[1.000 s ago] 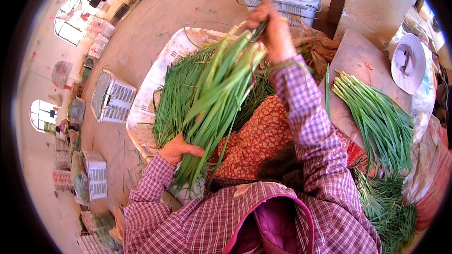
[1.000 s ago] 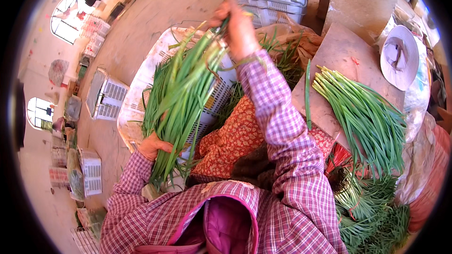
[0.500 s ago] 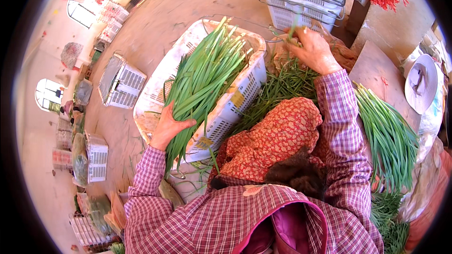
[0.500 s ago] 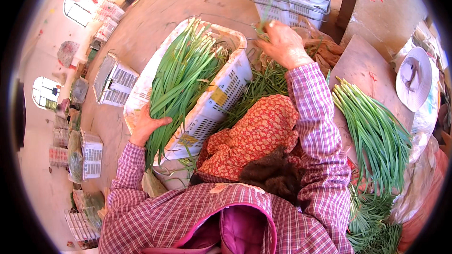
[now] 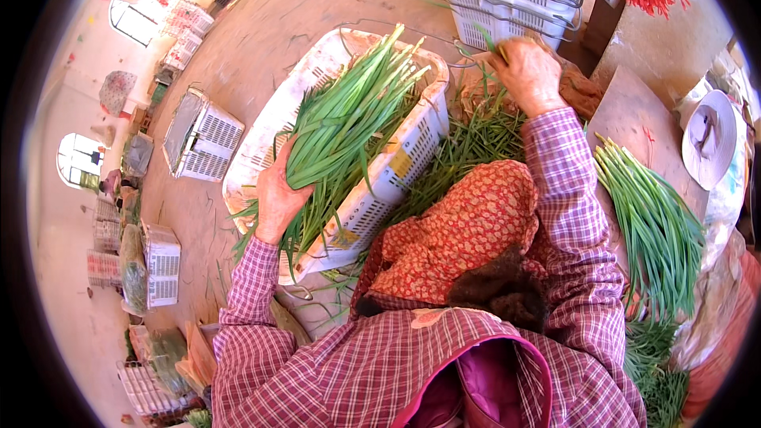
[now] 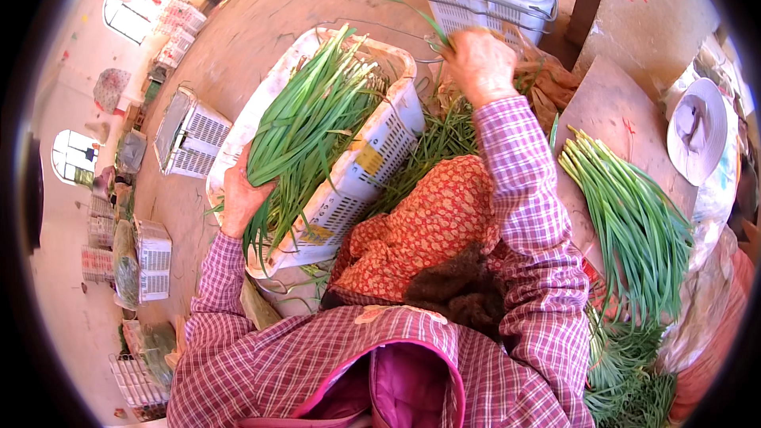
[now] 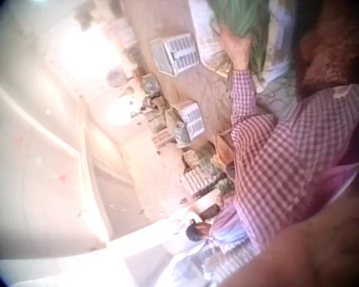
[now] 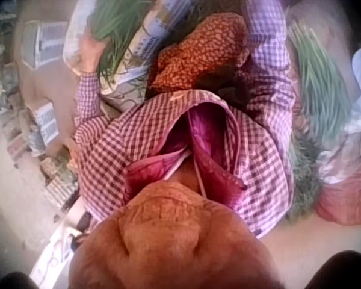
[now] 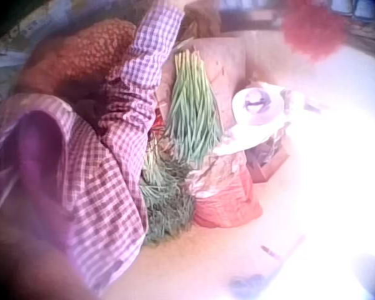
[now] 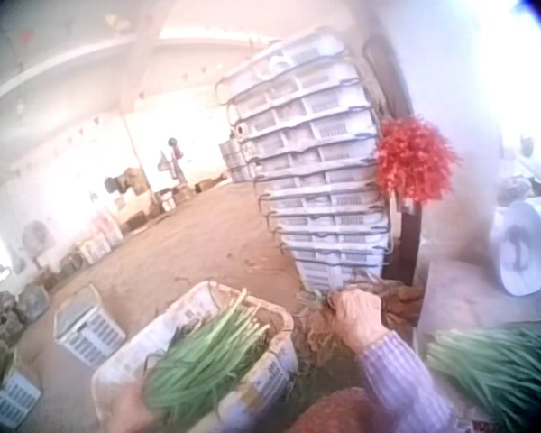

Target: The person picks up bunches of green leaves, removes individual yellowed or damaged leaves by hand, and places the cleaned bunches into a stack or basket.

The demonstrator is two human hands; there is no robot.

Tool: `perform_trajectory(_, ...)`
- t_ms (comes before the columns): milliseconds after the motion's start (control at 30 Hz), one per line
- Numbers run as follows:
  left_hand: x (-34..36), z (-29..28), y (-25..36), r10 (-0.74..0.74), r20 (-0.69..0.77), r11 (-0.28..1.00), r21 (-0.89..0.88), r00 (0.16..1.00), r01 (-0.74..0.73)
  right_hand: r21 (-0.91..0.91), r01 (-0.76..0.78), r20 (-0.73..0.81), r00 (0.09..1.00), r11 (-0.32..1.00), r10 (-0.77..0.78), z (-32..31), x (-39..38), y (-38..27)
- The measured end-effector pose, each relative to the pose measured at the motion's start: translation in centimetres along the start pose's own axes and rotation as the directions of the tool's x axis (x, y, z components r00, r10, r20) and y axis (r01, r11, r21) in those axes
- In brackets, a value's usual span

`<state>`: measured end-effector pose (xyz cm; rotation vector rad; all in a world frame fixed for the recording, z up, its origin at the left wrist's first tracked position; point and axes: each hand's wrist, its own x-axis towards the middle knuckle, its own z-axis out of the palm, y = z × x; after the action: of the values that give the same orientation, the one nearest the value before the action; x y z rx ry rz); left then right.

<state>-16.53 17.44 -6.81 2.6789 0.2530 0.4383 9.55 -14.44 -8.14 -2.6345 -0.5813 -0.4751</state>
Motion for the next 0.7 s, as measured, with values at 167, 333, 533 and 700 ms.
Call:
perform_trajectory(167,-0.1,0.1,-0.8,0.047,-0.138,0.980,0.197,0.989,-0.019,0.306,0.093,-0.094,0.993,0.948,-0.068,-1.7,-1.3,-2.7)
perform_trajectory(333,0.3,0.3,0.3,0.109,-0.164,0.970,0.233,0.980,-0.069,0.639,0.097,-0.008,0.993,0.763,-0.120,-2.0,-2.0,-8.5)
perform_trajectory(533,0.8,0.4,1.5,0.054,-0.114,0.964,0.264,0.992,-0.023,0.863,-0.083,0.140,0.987,0.499,-0.079,1.6,-2.0,-8.4)
perform_trajectory(700,0.9,0.5,1.1,0.107,-0.166,0.955,0.290,0.980,-0.055,0.849,-0.012,0.081,0.991,0.528,-0.109,1.8,-2.6,-8.1)
